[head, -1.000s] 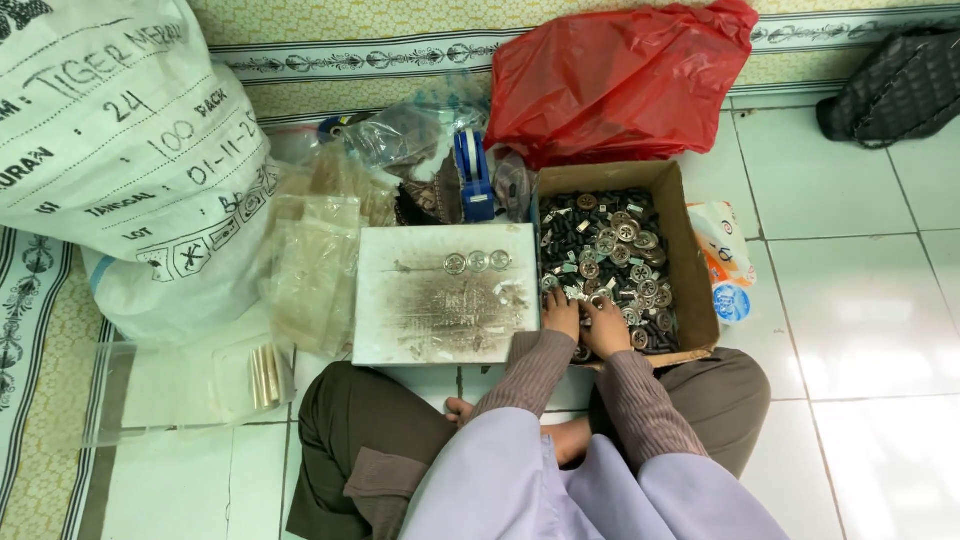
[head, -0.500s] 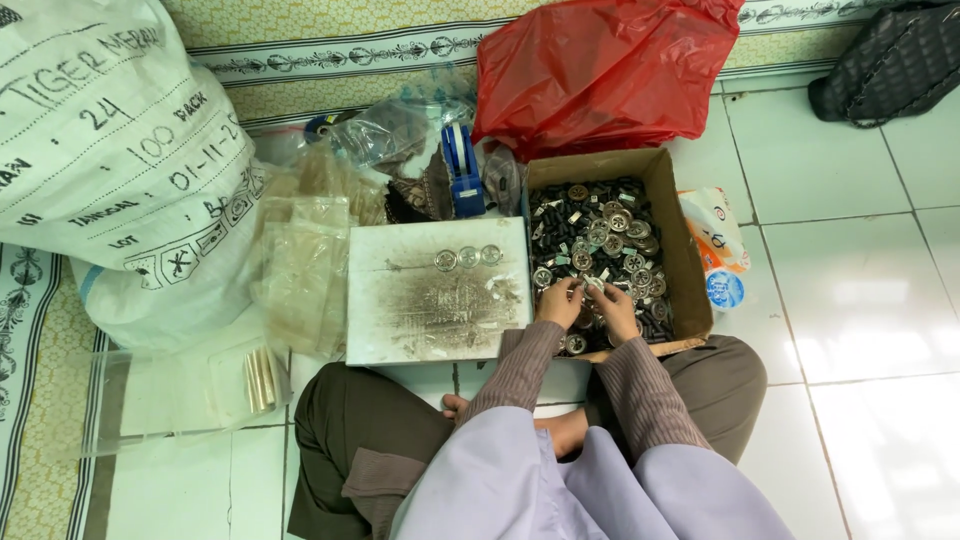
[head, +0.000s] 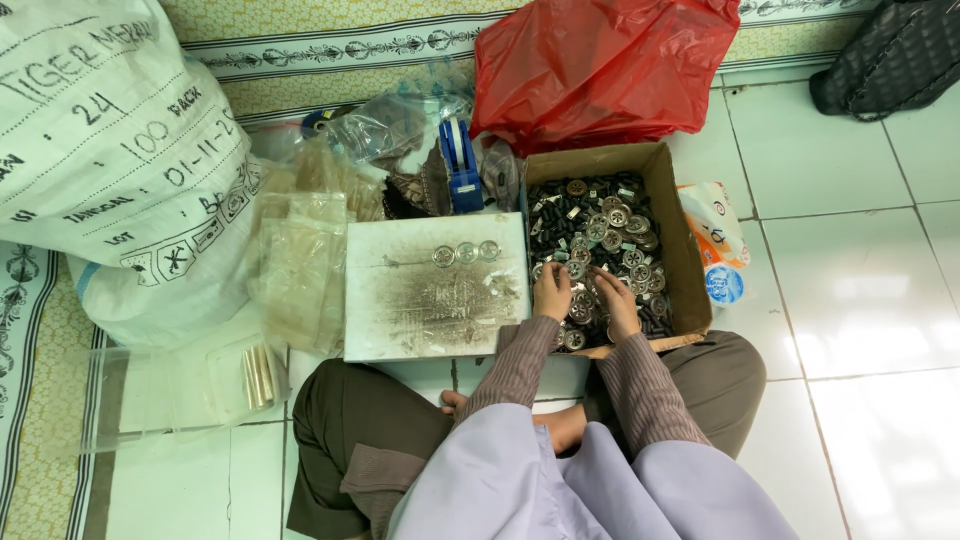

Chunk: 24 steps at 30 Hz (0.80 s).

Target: Sorting and packaging small metal components into plastic bags while sitting on the floor.

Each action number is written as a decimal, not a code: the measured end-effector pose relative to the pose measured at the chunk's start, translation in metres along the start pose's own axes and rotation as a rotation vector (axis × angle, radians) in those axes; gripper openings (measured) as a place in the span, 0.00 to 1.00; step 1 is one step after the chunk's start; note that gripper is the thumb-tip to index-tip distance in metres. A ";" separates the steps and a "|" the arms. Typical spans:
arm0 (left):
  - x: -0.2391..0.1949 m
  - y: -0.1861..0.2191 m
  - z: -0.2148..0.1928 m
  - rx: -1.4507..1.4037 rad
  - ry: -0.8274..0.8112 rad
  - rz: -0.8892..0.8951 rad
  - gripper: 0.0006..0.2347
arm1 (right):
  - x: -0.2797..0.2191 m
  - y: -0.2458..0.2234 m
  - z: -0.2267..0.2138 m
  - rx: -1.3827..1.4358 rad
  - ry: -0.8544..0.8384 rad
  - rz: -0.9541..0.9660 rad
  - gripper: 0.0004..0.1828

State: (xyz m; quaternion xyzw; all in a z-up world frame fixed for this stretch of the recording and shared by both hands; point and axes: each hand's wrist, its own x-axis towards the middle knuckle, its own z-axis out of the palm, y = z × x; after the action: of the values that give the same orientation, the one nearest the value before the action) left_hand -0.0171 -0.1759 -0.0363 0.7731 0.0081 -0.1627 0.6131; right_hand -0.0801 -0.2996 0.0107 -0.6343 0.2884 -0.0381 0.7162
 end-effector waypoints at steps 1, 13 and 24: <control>-0.004 0.005 -0.001 0.001 0.001 0.000 0.10 | 0.002 0.002 0.000 0.001 -0.001 0.000 0.18; -0.013 0.011 0.000 0.191 -0.046 0.321 0.09 | 0.021 0.035 -0.005 0.045 -0.051 -0.131 0.13; -0.022 0.053 -0.099 -0.014 0.426 0.411 0.06 | 0.014 -0.007 0.098 -0.230 -0.120 -0.408 0.11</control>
State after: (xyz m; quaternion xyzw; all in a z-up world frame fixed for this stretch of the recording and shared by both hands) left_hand -0.0025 -0.0911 0.0388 0.7710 -0.0189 0.1306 0.6230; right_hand -0.0211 -0.2197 0.0154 -0.7579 0.1137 -0.1113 0.6327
